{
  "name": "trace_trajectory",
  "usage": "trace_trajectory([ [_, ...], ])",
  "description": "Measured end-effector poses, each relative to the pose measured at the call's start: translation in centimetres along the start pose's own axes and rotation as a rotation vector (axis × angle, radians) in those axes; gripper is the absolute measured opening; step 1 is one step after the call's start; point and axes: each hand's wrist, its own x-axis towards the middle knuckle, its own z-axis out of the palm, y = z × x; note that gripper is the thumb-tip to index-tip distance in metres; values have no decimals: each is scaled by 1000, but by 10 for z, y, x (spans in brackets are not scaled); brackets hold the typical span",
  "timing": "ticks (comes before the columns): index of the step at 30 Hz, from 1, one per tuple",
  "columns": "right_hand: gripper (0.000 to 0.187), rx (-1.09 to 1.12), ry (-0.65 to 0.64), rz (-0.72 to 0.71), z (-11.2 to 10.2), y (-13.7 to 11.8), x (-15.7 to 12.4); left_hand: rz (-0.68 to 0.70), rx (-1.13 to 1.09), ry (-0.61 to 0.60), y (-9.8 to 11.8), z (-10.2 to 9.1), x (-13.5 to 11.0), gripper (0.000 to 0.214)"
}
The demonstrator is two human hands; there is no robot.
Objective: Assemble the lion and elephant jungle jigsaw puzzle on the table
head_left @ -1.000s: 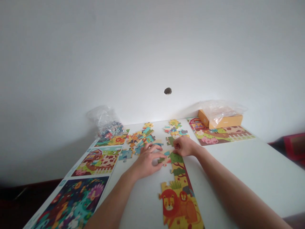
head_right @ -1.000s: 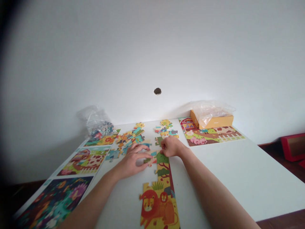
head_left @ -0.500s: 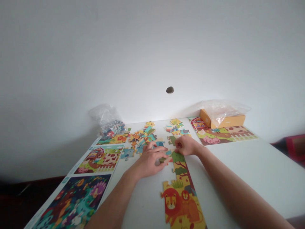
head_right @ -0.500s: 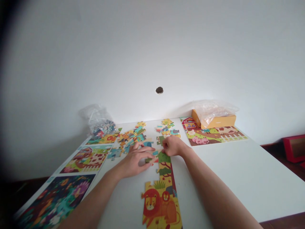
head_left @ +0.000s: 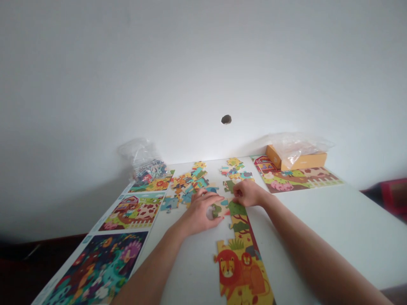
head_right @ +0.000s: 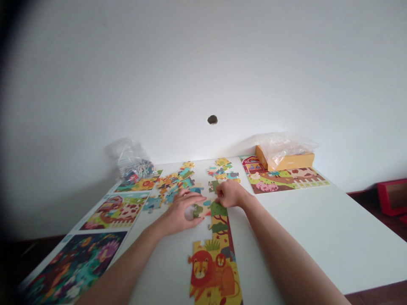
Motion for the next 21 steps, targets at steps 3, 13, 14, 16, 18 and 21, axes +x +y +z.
trace_trajectory([
  [3,10,-5,-4,-2,1,0,1,11,-11,33,2,1,1,50],
  [13,20,-10,-13,-24,0,-1,-1,14,-10,-65,-4,-5,0,28],
  [14,26,-22,-18,-25,0,-2,-1,10,-14,-66,-4,-5,1,28],
  [16,33,-55,-24,-13,-1,-4,-2,2,-28,-69,-5,-4,1,30],
  [18,35,-81,-25,7,-1,-4,-2,-6,-56,-71,-6,-4,2,36],
  [21,37,-93,-15,31,-1,-5,-2,-20,-102,-59,-7,-4,3,45],
])
